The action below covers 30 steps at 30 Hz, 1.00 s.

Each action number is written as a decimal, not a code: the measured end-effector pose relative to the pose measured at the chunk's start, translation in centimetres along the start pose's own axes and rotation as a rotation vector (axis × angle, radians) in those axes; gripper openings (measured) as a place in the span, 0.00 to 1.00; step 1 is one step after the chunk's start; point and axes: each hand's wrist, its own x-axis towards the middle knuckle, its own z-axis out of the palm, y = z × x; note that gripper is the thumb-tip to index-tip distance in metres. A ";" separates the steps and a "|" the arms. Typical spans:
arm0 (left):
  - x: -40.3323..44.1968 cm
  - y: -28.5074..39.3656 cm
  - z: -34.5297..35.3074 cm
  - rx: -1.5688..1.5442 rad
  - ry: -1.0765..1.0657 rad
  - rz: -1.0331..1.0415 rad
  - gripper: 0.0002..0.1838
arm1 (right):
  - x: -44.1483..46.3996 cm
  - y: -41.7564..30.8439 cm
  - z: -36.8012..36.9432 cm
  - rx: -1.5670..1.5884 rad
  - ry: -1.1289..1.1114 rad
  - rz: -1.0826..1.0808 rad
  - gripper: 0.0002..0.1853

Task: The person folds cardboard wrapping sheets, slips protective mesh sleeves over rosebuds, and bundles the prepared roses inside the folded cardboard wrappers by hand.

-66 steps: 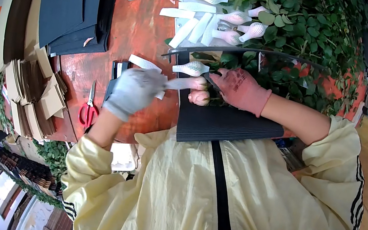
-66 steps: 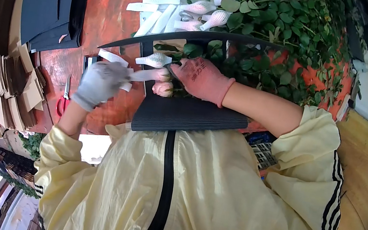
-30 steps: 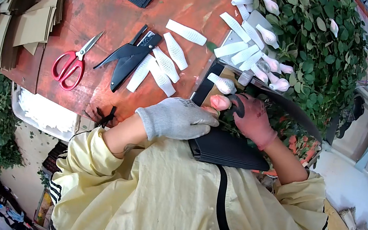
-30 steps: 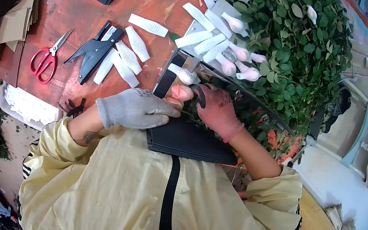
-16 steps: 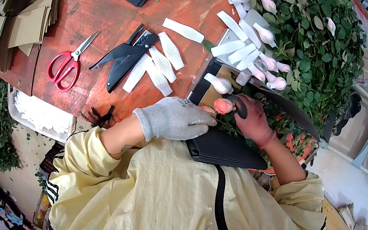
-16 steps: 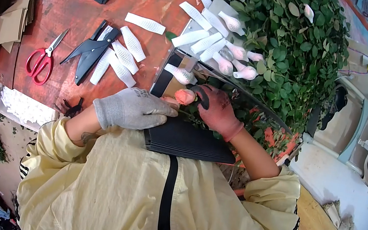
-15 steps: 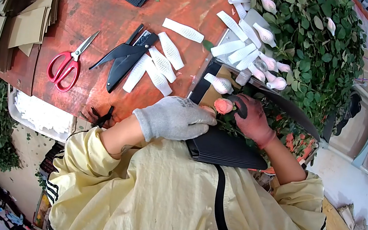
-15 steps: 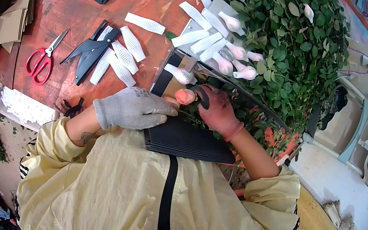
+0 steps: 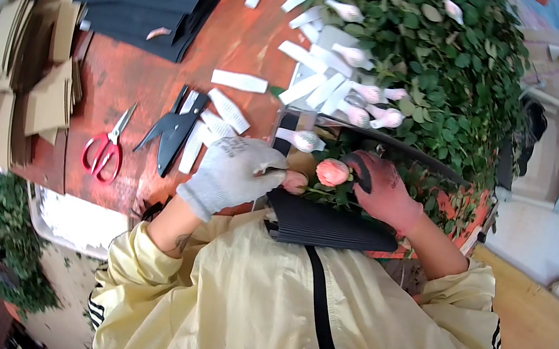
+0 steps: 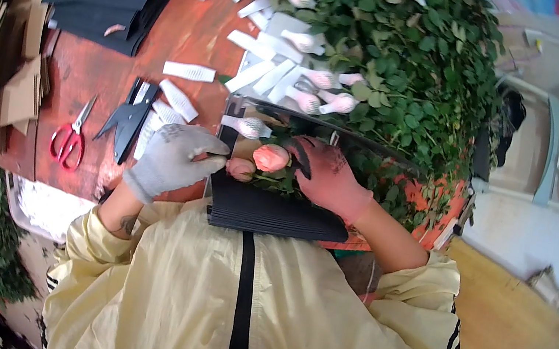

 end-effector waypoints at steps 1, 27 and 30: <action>0.1 0.1 -0.2 -0.042 -0.014 -0.002 0.10 | -0.8 -0.4 -1.0 0.119 0.028 0.077 0.24; 5.5 3.5 5.6 0.809 -0.649 0.073 0.27 | -60.7 7.2 -20.4 -1.240 1.351 1.551 0.24; 5.8 2.4 6.0 0.844 -0.661 0.081 0.27 | -65.0 1.6 -22.2 -1.783 1.233 1.286 0.22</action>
